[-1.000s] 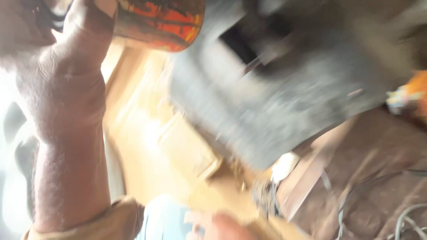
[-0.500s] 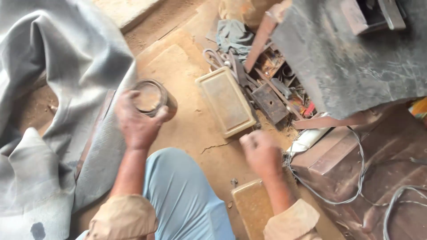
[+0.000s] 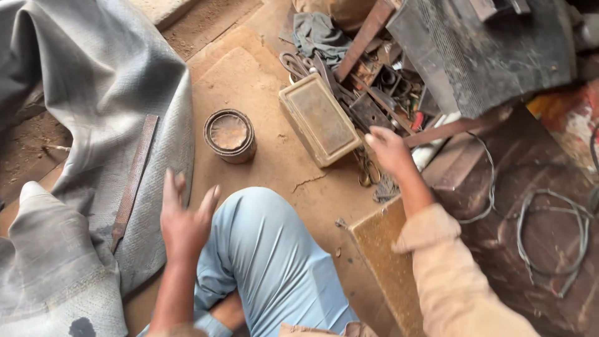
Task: Repairing a puncture in a large rubber tire tube using adhesive and a patch.
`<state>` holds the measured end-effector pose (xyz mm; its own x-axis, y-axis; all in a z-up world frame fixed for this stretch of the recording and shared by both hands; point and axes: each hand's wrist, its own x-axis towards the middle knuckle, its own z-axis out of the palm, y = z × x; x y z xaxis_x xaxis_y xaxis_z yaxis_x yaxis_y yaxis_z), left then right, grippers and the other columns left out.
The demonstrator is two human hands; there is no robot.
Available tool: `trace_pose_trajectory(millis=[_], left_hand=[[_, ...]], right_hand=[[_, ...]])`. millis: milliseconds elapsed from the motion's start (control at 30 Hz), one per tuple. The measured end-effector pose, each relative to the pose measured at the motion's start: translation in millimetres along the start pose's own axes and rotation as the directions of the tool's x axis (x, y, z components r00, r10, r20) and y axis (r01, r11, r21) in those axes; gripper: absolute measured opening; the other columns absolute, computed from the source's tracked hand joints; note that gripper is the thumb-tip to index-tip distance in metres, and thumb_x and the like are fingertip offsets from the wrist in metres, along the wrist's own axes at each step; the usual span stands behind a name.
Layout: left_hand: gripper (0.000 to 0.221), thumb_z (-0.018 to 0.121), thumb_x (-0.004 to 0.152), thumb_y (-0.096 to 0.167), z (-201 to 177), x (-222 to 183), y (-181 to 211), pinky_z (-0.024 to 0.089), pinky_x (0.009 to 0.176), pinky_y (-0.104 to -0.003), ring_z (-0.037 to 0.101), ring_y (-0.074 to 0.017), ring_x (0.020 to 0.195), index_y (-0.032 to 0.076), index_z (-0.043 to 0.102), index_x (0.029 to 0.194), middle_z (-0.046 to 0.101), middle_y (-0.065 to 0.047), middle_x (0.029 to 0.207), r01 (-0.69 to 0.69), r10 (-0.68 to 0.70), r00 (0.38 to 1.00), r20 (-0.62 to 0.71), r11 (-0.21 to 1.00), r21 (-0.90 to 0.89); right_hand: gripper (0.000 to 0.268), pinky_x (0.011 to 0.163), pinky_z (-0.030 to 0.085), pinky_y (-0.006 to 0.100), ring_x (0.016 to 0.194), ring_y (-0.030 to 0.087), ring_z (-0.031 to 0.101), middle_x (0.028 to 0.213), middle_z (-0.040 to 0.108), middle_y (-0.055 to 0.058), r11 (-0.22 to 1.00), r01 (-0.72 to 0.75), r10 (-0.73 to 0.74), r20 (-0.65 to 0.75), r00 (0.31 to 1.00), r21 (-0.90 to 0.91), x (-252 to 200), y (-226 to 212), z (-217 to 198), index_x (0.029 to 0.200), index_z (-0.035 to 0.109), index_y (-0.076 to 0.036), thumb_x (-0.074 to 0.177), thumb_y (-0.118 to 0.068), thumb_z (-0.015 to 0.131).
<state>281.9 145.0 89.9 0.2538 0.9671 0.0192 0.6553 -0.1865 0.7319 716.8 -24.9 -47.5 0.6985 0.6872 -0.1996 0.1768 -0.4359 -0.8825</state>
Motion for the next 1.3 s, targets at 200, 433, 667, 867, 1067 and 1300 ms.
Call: trace_pose_trajectory(millis=[200,433,667,867,1067,1300], left_hand=[[0.074,0.068,0.094,0.042,-5,-87,-74,0.046,0.107,-0.044,0.061,-0.0373,0.126,-0.006,0.050,0.147,0.065,-0.026,0.132,0.170,-0.170,0.985,0.031,0.985,0.010],[0.064,0.059,0.097,0.051,-2,-100,-94,0.047,0.103,-0.045,0.064,-0.0371,0.119,0.000,0.063,0.136,0.071,-0.021,0.123,0.206,-0.204,0.979,-0.026,0.976,0.073],[0.064,0.059,0.097,0.052,-5,-95,-91,0.048,0.101,-0.045,0.065,-0.0365,0.116,0.001,0.064,0.135,0.072,-0.021,0.120,0.199,-0.201,0.979,0.020,0.977,0.074],[0.063,0.059,0.098,0.051,-8,-98,-88,0.049,0.100,-0.044,0.066,-0.0359,0.117,0.001,0.064,0.136,0.071,-0.021,0.121,0.229,-0.230,0.973,0.011,0.972,0.055],[0.063,0.059,0.098,0.051,-7,-95,-83,0.049,0.102,-0.044,0.065,-0.0353,0.118,0.001,0.064,0.136,0.071,-0.021,0.123,0.259,-0.261,0.965,0.016,0.964,0.058],[0.064,0.058,0.098,0.053,-8,-94,-85,0.049,0.102,-0.044,0.065,-0.0355,0.121,0.001,0.065,0.135,0.070,-0.022,0.124,0.283,-0.286,0.958,0.023,0.956,0.072]], right_hand=[[0.074,0.106,0.047,0.041,0.129,0.032,0.060,0.139,0.062,0.022,0.966,-0.031,0.062,0.114,0.991,-0.255,26,-52,47,0.141,0.054,0.003,0.090,-0.048,0.074],[0.064,0.097,0.052,0.047,0.115,0.037,0.066,0.124,0.069,0.023,0.872,-0.070,0.057,-0.042,0.997,-0.484,12,-87,79,0.129,0.062,-0.003,0.087,-0.048,0.077],[0.027,0.079,0.058,0.043,0.088,0.031,0.072,0.095,0.074,0.014,0.945,0.099,-0.146,-0.129,0.981,-0.312,-105,-184,116,0.116,0.072,-0.010,0.092,-0.024,0.071],[0.032,0.095,0.054,0.046,0.107,0.033,0.068,0.113,0.074,0.013,0.765,0.512,-0.482,0.180,0.857,-0.389,-114,-143,147,0.113,0.071,-0.005,0.087,-0.023,0.075],[0.029,0.091,0.056,0.041,0.105,0.027,0.070,0.116,0.073,0.010,0.959,0.113,-0.102,0.054,0.993,-0.261,-57,-137,93,0.117,0.074,-0.011,0.098,-0.032,0.067],[0.019,0.086,0.056,0.040,0.094,0.029,0.073,0.103,0.078,0.012,0.917,0.080,-0.176,-0.219,0.960,-0.391,23,-70,35,0.104,0.079,-0.011,0.093,-0.024,0.071]])
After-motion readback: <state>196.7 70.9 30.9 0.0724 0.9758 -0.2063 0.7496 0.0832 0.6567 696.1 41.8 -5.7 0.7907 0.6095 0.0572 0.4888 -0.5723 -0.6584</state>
